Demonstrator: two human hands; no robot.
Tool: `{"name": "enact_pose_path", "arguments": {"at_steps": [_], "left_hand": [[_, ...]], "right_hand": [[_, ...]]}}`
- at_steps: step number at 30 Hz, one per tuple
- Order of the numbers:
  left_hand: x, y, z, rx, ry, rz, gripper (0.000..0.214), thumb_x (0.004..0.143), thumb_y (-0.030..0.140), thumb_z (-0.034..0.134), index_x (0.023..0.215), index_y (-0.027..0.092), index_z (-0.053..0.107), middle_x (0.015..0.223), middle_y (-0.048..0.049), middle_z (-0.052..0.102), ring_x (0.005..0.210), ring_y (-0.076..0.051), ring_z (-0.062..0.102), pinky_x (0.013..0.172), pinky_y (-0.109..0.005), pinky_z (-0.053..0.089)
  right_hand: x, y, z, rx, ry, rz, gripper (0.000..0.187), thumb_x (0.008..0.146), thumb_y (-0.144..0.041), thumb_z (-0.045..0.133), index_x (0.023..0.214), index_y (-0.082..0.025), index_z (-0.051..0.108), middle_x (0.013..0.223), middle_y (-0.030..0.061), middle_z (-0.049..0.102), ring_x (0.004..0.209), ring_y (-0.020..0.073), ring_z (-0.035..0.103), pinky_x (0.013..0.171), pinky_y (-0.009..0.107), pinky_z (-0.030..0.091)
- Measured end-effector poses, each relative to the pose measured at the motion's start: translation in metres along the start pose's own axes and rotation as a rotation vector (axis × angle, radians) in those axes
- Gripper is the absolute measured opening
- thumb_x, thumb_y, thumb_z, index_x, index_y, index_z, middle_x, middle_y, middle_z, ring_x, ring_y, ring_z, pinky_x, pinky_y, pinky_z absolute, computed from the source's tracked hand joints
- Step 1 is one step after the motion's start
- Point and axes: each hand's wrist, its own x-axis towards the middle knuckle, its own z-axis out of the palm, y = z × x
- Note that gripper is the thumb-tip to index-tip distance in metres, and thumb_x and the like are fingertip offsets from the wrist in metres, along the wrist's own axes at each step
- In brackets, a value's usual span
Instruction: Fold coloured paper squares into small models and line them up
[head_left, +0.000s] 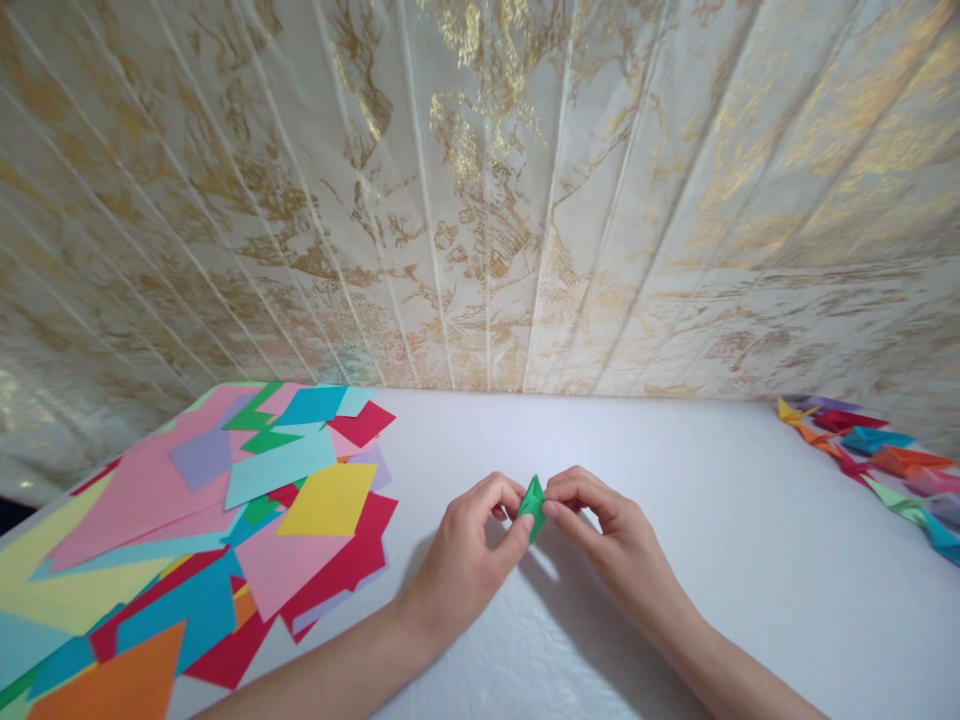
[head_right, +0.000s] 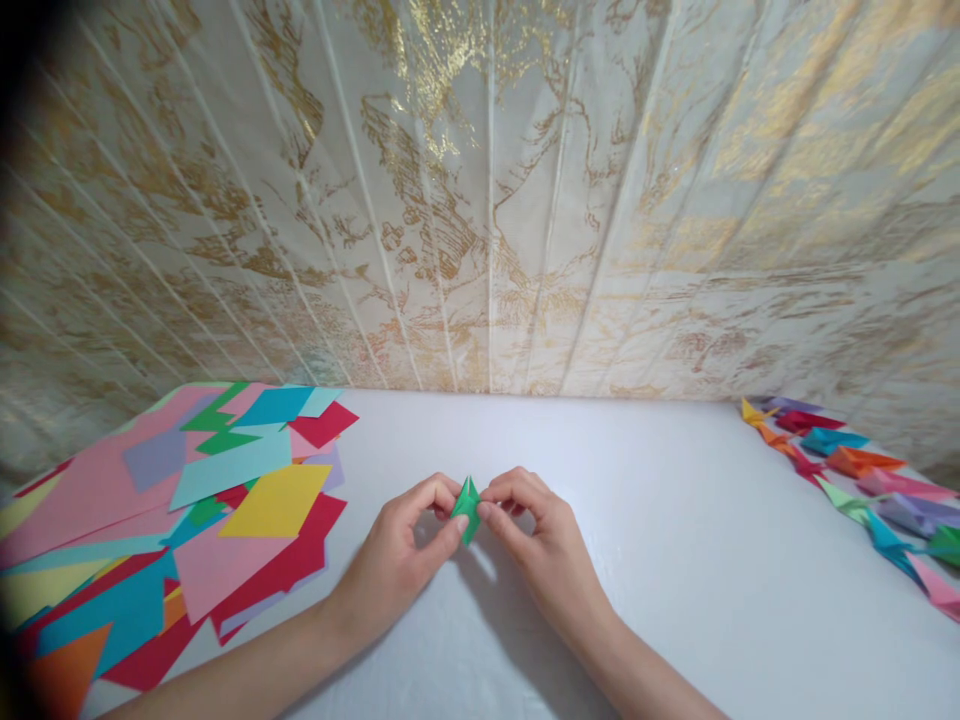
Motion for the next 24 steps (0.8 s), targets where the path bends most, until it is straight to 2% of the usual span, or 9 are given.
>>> {"name": "enact_pose_path", "arguments": {"at_steps": [5, 10, 14, 24], "left_hand": [[0.001, -0.001, -0.002, -0.025, -0.024, -0.069, 0.007, 0.088, 0.023, 0.060, 0.082, 0.020, 0.058, 0.078, 0.0028, 0.059, 0.078, -0.016, 0.054, 0.074, -0.026, 0.040], [0.006, -0.004, -0.004, -0.052, -0.019, -0.073, 0.012, 0.085, 0.025, 0.065, 0.075, 0.020, 0.062, 0.077, 0.0017, 0.058, 0.077, -0.016, 0.054, 0.074, -0.027, 0.039], [0.008, -0.006, -0.004, -0.098, -0.007, -0.080, 0.019, 0.082, 0.028, 0.069, 0.068, 0.020, 0.060, 0.075, 0.0012, 0.057, 0.076, -0.017, 0.054, 0.072, -0.028, 0.039], [0.011, -0.007, -0.006, -0.200, -0.039, -0.153, 0.019, 0.079, 0.031, 0.070, 0.065, 0.019, 0.064, 0.073, 0.0011, 0.058, 0.070, -0.016, 0.051, 0.069, -0.029, 0.038]], "right_hand": [[0.000, 0.003, 0.000, 0.026, 0.001, 0.003, 0.018, 0.086, -0.037, 0.066, 0.075, -0.022, 0.069, 0.082, 0.0011, 0.063, 0.079, 0.0188, 0.057, 0.076, 0.032, 0.042], [-0.001, 0.003, 0.002, 0.124, -0.013, 0.070, 0.014, 0.085, -0.036, 0.068, 0.086, -0.022, 0.068, 0.084, 0.0007, 0.066, 0.078, 0.0187, 0.059, 0.076, 0.032, 0.044], [0.000, 0.004, 0.002, 0.153, -0.015, 0.090, 0.020, 0.084, -0.039, 0.069, 0.077, -0.021, 0.068, 0.078, 0.0007, 0.064, 0.075, 0.0180, 0.057, 0.073, 0.032, 0.044], [0.001, 0.002, 0.005, 0.418, -0.080, 0.219, 0.032, 0.077, -0.048, 0.078, 0.079, -0.019, 0.064, 0.072, 0.0007, 0.067, 0.064, 0.0157, 0.061, 0.065, 0.030, 0.049]]}}
